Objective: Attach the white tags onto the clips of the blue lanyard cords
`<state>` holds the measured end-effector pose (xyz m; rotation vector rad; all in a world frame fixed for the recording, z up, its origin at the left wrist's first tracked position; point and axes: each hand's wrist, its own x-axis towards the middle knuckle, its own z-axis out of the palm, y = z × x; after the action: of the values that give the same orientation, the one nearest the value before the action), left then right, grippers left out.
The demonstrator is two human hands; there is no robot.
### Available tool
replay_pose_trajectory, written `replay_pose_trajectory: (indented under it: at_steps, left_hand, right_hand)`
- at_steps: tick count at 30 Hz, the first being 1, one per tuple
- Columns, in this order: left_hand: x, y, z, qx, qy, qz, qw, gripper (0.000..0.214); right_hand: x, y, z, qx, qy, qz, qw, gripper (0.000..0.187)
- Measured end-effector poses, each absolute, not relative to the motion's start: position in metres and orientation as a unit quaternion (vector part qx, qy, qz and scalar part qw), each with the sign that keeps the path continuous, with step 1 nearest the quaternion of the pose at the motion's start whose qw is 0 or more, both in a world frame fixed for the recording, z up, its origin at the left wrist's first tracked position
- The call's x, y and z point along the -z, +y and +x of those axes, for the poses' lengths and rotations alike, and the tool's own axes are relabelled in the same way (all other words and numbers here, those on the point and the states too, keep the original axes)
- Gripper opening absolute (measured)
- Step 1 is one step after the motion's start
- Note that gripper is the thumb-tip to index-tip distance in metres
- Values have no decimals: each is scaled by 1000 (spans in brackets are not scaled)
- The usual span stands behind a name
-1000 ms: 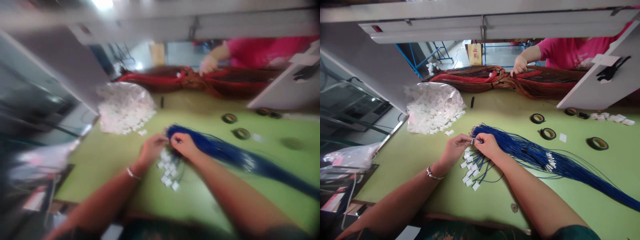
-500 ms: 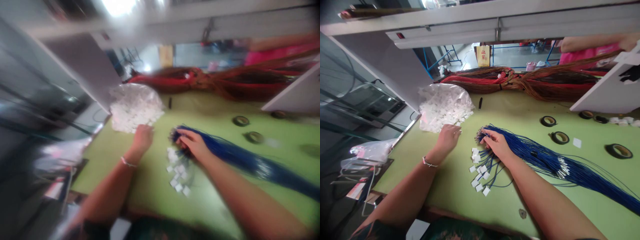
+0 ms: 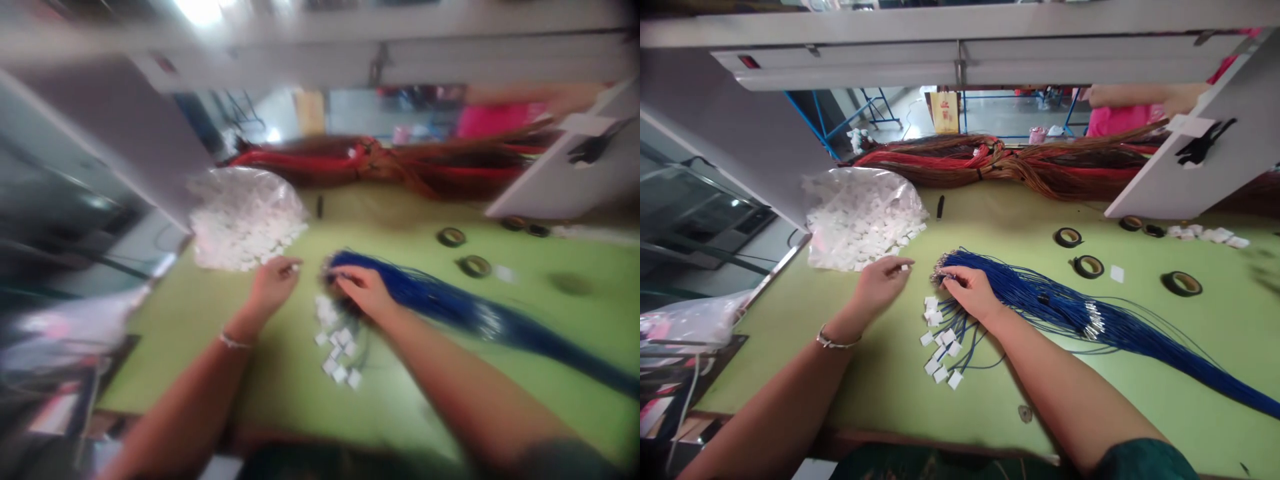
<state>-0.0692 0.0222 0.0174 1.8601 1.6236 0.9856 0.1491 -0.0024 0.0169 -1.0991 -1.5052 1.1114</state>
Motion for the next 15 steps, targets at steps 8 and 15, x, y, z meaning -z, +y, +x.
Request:
replay_pose_trajectory:
  at_steps: [8,15]
  left_hand:
    - [-21,0,-32,-395,533,576,477,29]
    - [-15,-1,-27,-378,549,584,465,22]
  right_hand:
    - [-10,-5,144,-330,-689,-474,437,12]
    - [-12,-5,144,-310,-682,-496,439,17]
